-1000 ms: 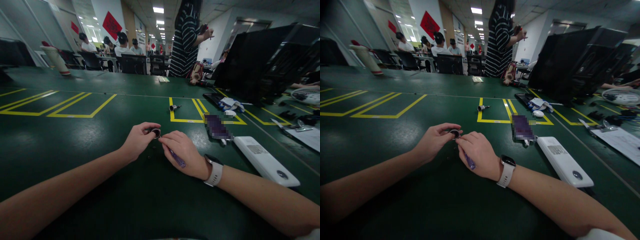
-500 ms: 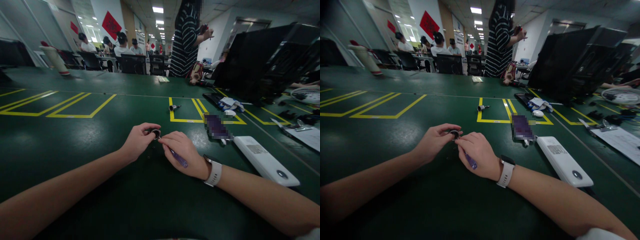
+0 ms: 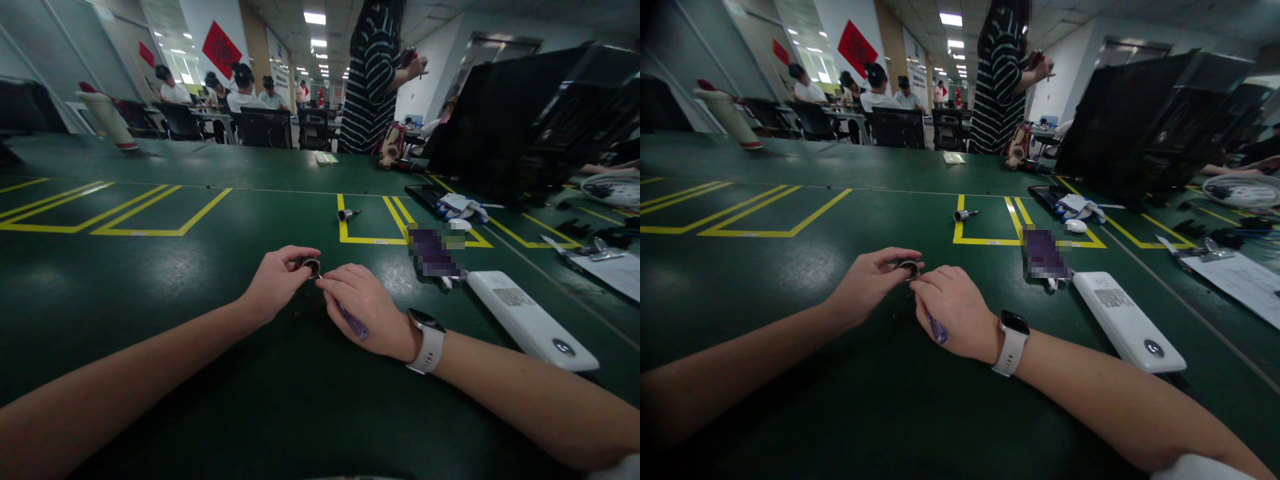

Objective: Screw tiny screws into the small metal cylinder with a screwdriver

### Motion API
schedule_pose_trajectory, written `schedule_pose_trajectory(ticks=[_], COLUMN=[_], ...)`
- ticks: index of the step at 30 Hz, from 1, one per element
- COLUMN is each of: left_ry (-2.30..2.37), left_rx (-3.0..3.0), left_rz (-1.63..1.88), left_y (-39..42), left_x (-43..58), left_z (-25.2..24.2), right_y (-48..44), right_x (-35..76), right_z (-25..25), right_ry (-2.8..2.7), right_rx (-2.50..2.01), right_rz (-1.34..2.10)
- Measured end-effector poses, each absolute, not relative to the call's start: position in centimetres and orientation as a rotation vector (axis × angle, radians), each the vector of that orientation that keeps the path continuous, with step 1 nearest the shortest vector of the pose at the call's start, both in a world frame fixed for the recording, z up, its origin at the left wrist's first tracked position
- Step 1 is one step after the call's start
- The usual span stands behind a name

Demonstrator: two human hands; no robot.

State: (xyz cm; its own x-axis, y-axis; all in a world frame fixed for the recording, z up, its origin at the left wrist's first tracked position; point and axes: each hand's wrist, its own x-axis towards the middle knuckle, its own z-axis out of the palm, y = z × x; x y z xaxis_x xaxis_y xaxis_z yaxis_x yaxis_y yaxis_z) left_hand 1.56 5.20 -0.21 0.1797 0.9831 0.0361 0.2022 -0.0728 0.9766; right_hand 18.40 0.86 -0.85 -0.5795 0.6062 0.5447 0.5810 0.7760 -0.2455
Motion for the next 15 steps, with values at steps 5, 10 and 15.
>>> schedule_pose_trajectory(ticks=[5, 10, 15], left_ry=[1.205, 1.185, 1.203], left_rx=[1.514, 1.523, 1.398], left_rz=[1.006, 1.002, 1.082], left_y=[5.1, 5.2, 6.2], left_x=[1.7, 1.7, 1.5], left_z=[-0.1, -0.3, -0.9], right_y=[0.8, 0.7, 1.4], right_x=[18.2, 18.2, 18.5], right_z=[-1.1, -1.1, -1.5], right_ry=[-2.346, -2.330, -1.911], right_rx=[-0.904, -0.907, -0.873], right_rz=[0.031, 0.108, 0.661])
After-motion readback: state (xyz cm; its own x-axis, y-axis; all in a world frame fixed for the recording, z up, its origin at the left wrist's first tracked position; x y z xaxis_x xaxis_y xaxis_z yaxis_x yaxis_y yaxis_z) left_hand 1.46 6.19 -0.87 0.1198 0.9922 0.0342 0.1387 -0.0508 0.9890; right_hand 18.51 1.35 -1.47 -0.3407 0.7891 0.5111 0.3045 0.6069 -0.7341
